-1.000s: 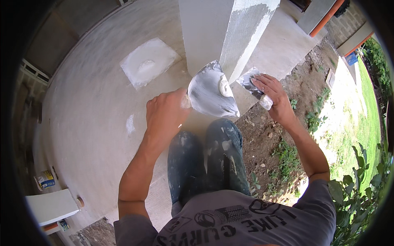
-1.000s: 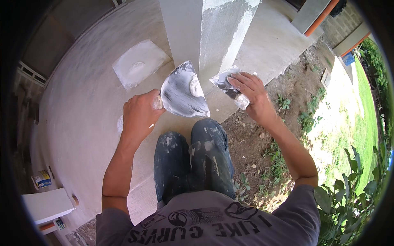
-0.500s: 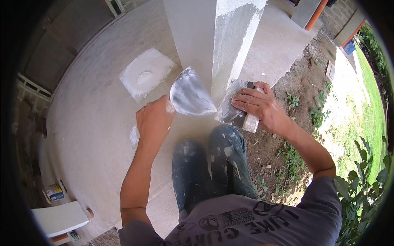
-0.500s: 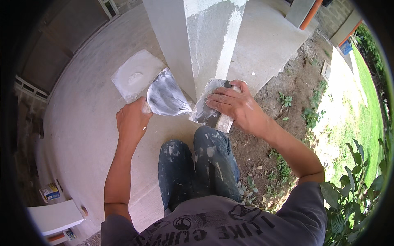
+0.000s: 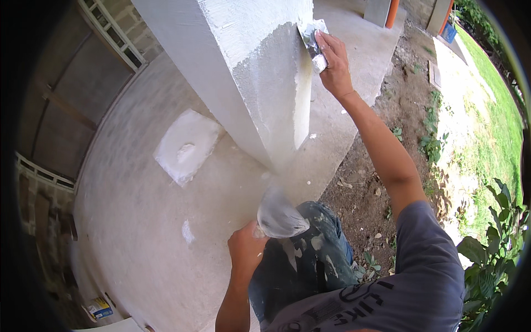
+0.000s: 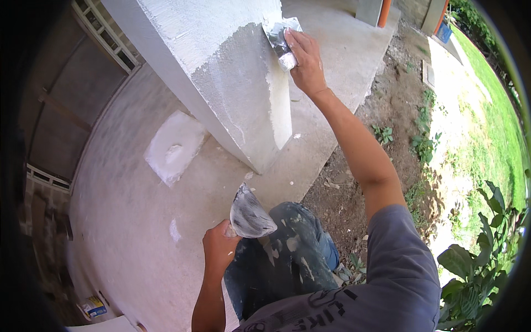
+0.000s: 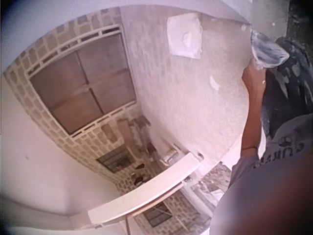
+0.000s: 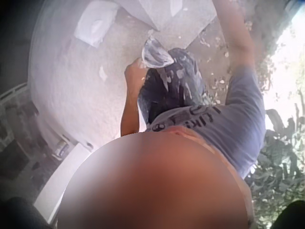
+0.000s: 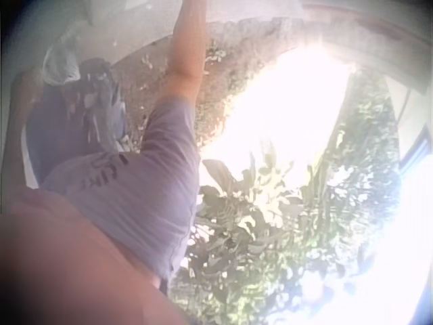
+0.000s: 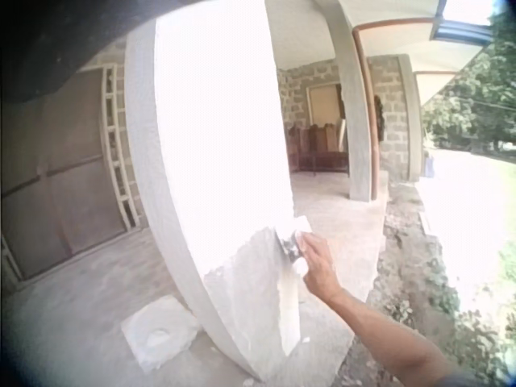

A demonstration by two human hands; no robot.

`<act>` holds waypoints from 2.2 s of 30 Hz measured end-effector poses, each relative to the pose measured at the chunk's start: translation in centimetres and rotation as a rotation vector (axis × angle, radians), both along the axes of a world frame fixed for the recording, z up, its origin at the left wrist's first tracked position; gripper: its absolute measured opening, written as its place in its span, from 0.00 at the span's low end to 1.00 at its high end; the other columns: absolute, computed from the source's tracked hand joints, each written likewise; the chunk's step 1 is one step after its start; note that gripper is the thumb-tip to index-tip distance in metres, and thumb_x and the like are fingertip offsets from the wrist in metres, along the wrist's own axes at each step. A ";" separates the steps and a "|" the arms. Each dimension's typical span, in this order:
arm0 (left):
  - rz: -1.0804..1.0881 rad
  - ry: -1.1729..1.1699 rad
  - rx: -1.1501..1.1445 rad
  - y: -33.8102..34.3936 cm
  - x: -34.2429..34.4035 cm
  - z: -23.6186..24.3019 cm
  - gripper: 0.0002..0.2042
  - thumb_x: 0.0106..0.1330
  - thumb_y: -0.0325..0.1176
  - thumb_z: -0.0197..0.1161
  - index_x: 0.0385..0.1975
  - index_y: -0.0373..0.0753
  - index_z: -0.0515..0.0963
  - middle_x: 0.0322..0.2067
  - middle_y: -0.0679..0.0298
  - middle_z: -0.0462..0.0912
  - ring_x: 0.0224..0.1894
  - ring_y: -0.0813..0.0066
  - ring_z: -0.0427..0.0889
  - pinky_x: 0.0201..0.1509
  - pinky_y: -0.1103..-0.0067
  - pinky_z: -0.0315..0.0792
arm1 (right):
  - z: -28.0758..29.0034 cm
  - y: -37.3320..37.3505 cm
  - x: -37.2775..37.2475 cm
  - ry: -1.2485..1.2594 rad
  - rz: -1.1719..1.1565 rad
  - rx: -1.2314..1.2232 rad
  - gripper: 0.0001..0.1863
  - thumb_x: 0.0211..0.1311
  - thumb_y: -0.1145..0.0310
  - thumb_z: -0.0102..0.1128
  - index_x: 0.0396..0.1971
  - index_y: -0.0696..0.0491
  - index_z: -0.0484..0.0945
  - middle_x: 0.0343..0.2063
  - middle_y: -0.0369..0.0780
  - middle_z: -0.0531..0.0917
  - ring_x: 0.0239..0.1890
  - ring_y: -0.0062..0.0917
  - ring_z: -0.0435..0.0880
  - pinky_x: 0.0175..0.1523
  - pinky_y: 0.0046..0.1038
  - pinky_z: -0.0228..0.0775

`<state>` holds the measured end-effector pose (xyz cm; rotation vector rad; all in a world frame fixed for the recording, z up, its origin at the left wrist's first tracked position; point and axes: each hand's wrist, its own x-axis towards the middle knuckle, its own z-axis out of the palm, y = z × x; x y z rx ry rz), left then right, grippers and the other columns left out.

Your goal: The person applies white plaster to a vertical column using a trowel and hawk. They repeatedly scoop plaster from the hawk and smooth it onto the column surface, working from lower to higher sections.

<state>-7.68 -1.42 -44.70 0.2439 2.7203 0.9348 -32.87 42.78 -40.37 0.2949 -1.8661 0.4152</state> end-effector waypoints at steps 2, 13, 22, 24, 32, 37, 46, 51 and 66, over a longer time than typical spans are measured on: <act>0.061 -0.059 -0.003 -0.5 0.7 -0.6 0.15 0.62 0.38 0.80 0.42 0.36 0.87 0.33 0.44 0.89 0.38 0.39 0.88 0.42 0.62 0.79 | -5.7 -1.0 1.7 -0.105 -0.013 -0.020 0.43 0.52 0.90 0.67 0.72 0.51 0.80 0.71 0.43 0.80 0.73 0.47 0.75 0.78 0.44 0.68; -0.028 -0.089 -0.054 0.0 0.0 -2.3 0.15 0.63 0.40 0.80 0.41 0.36 0.87 0.34 0.44 0.89 0.40 0.38 0.88 0.43 0.59 0.79 | 4.7 0.3 2.2 0.077 -0.090 0.074 0.33 0.65 0.80 0.68 0.72 0.52 0.79 0.68 0.45 0.83 0.71 0.49 0.77 0.77 0.44 0.68; -0.001 -0.129 -0.043 -0.9 0.0 -3.4 0.19 0.65 0.48 0.77 0.46 0.41 0.88 0.36 0.44 0.89 0.44 0.36 0.87 0.47 0.55 0.80 | -5.3 -2.5 3.7 -0.098 -0.025 0.194 0.44 0.51 0.81 0.75 0.74 0.56 0.77 0.70 0.44 0.80 0.71 0.42 0.77 0.73 0.48 0.66; 0.006 -0.138 -0.049 -0.9 0.0 -3.9 0.18 0.64 0.46 0.78 0.46 0.40 0.88 0.36 0.45 0.89 0.44 0.37 0.88 0.47 0.56 0.80 | -9.9 -3.2 5.4 -0.166 0.022 0.191 0.44 0.52 0.82 0.72 0.75 0.56 0.77 0.72 0.44 0.79 0.73 0.42 0.75 0.76 0.50 0.63; -0.040 -0.144 -0.107 -0.5 -0.8 -3.8 0.19 0.64 0.50 0.78 0.43 0.41 0.88 0.36 0.45 0.89 0.44 0.37 0.87 0.47 0.55 0.80 | -3.1 -0.2 5.2 -0.085 -0.048 0.042 0.33 0.66 0.78 0.70 0.73 0.58 0.77 0.68 0.48 0.82 0.70 0.52 0.78 0.76 0.46 0.71; -0.011 -0.118 -0.035 0.7 -0.9 -3.4 0.17 0.63 0.44 0.80 0.43 0.39 0.89 0.34 0.45 0.90 0.38 0.40 0.89 0.43 0.61 0.80 | -2.2 -1.1 0.3 -0.012 0.005 0.009 0.42 0.61 0.87 0.70 0.77 0.51 0.75 0.74 0.46 0.77 0.75 0.49 0.73 0.80 0.44 0.68; 0.005 -0.143 -0.083 -0.9 -0.5 -4.0 0.18 0.64 0.48 0.78 0.43 0.41 0.88 0.36 0.47 0.90 0.43 0.37 0.88 0.47 0.56 0.80 | -1.7 -1.0 4.7 0.005 -0.121 0.024 0.35 0.66 0.80 0.69 0.75 0.56 0.76 0.71 0.48 0.81 0.72 0.53 0.77 0.78 0.49 0.69; -0.036 -0.106 -0.020 0.5 -1.1 -3.6 0.18 0.64 0.48 0.78 0.46 0.42 0.89 0.38 0.47 0.90 0.45 0.38 0.88 0.48 0.55 0.80 | 10.8 -0.5 1.2 0.200 -0.058 0.285 0.36 0.66 0.83 0.68 0.75 0.51 0.77 0.71 0.43 0.81 0.71 0.47 0.78 0.77 0.42 0.70; -0.064 -0.006 -0.071 0.2 -2.2 -5.8 0.18 0.66 0.48 0.77 0.46 0.40 0.87 0.39 0.48 0.90 0.46 0.39 0.88 0.49 0.55 0.81 | -18.1 -7.3 12.1 -0.479 0.143 -0.140 0.39 0.58 0.85 0.64 0.73 0.58 0.76 0.72 0.48 0.78 0.73 0.48 0.75 0.77 0.49 0.67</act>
